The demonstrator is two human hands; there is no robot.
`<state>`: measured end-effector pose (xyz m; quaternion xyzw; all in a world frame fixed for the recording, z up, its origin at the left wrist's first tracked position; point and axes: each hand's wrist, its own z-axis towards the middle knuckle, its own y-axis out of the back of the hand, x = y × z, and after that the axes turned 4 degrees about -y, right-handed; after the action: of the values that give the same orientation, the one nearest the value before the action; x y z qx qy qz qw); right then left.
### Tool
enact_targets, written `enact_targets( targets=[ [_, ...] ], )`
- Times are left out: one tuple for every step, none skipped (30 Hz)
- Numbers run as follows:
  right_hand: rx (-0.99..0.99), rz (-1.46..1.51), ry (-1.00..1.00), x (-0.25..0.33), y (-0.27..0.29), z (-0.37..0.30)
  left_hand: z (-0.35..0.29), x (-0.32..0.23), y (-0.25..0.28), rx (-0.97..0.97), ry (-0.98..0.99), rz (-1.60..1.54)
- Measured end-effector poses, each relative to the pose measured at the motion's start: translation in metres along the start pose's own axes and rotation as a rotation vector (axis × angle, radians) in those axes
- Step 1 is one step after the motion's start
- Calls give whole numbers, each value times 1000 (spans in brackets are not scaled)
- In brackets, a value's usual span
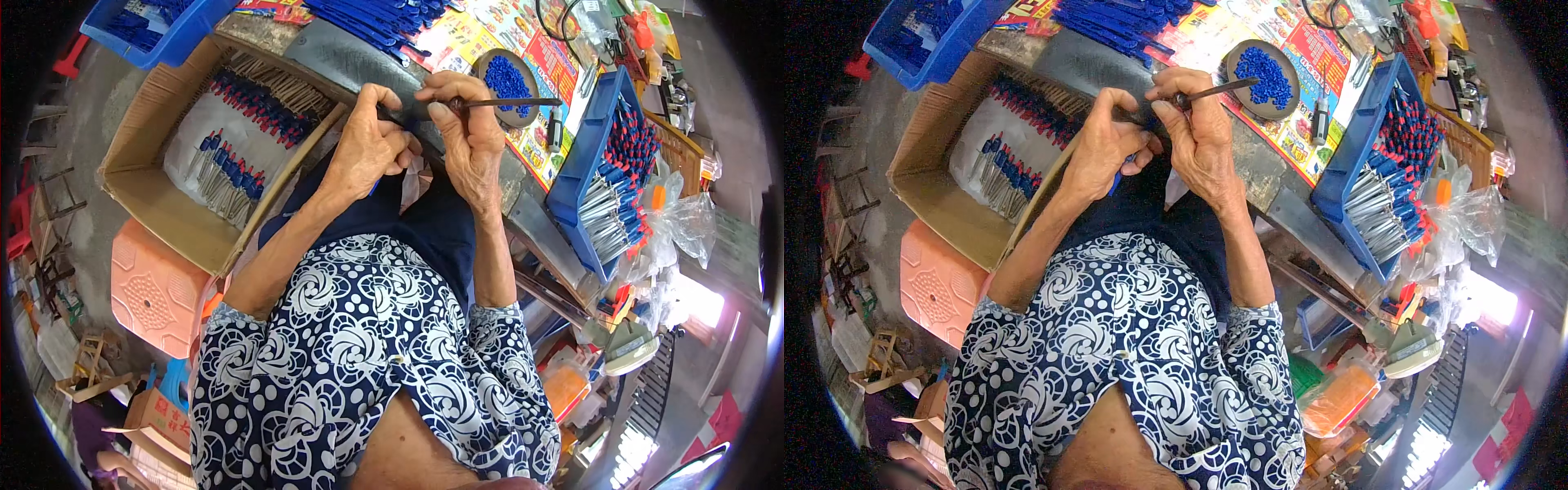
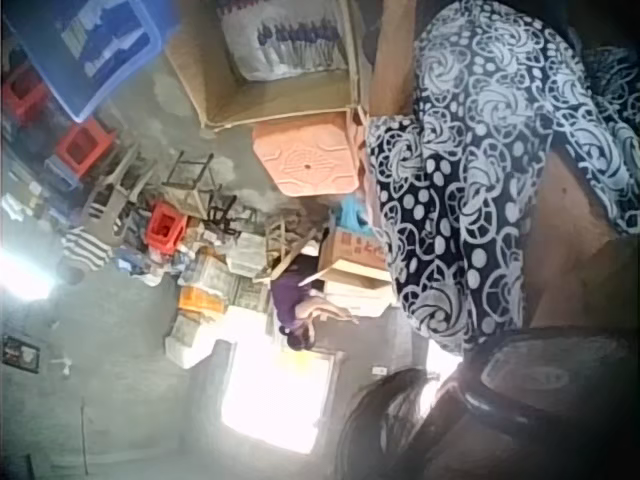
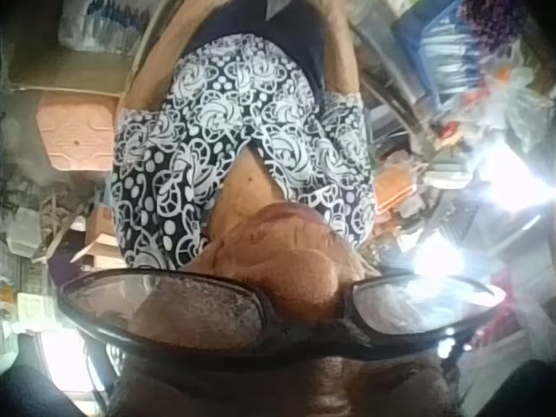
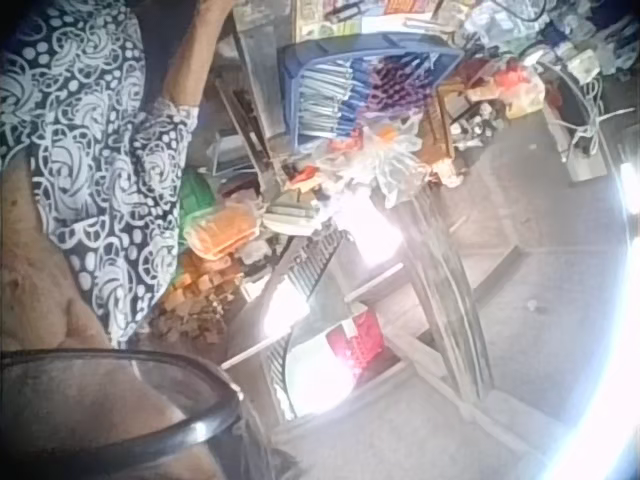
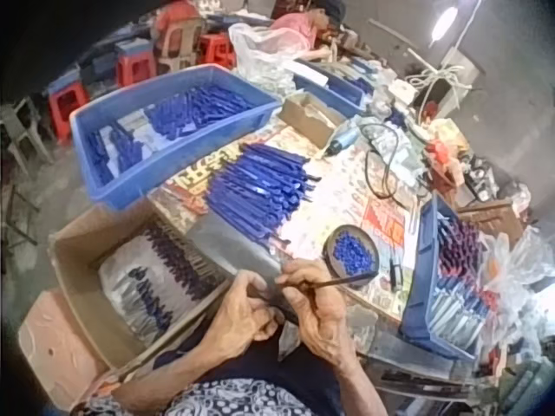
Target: Assembling ballpoint pens by inserting ink cartridges and components into pen bodies.
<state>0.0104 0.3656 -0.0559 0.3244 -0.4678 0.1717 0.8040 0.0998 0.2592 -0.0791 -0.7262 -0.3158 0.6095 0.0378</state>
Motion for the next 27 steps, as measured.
enact_targets(
  targets=[
    [-17,55,-9,-2,-1,0,0,-1,0,3,5,24],
    [-14,54,-10,-2,0,0,0,-1,0,7,9,47],
    [-8,13,-1,-1,4,0,0,0,0,5,10,45],
    [1,-25,8,2,5,2,1,1,1,7,14,25],
    [6,-24,8,8,5,4,1,2,2,8,19,5],
    [-50,30,78,16,7,6,1,1,3,3,18,3],
    [-109,80,145,22,8,7,1,-2,2,-4,16,16],
    [-106,79,143,23,7,7,1,-3,1,-11,14,28],
    [-139,107,233,23,4,6,1,-2,2,-12,14,25],
    [-173,136,327,24,2,7,2,-1,3,1,8,-5],
    [-22,-57,202,8,0,2,3,0,2,21,5,-34],
    [-25,-56,99,-12,-8,-10,2,1,1,28,5,-33],
    [-61,-111,83,-12,-7,-11,0,2,2,19,3,57],
    [-97,-165,67,-9,-5,-13,-2,3,3,11,1,148],
    [-94,-164,69,-6,-3,-14,-3,2,3,8,-1,147],
    [-180,-2,-2,0,0,-11,-2,0,3,8,-2,106],
    [-265,161,-74,4,3,-9,-1,-1,2,8,-4,64],
    [-266,160,-69,6,7,-8,0,-1,3,10,-8,64],
    [-299,231,-105,7,13,-8,1,0,5,23,-15,-10],
    [-331,303,-140,7,19,-7,2,-2,7,37,-21,-83],
    [-316,347,-173,0,25,-7,2,-4,7,40,-26,-79],
    [-319,346,-167,-2,30,-9,1,-9,6,42,20,-157],
    [-332,450,-209,-3,34,-12,2,-12,5,44,67,-234],
    [-343,555,-251,-6,38,-14,4,-14,5,48,62,-232],
    [-344,588,-249,-8,41,-15,5,-16,5,70,105,-254],
    [-346,590,-244,-10,43,-16,5,-17,5,93,148,-277],
    [-359,596,-276,-10,45,-17,6,-17,5,96,146,-273]
  ],
)
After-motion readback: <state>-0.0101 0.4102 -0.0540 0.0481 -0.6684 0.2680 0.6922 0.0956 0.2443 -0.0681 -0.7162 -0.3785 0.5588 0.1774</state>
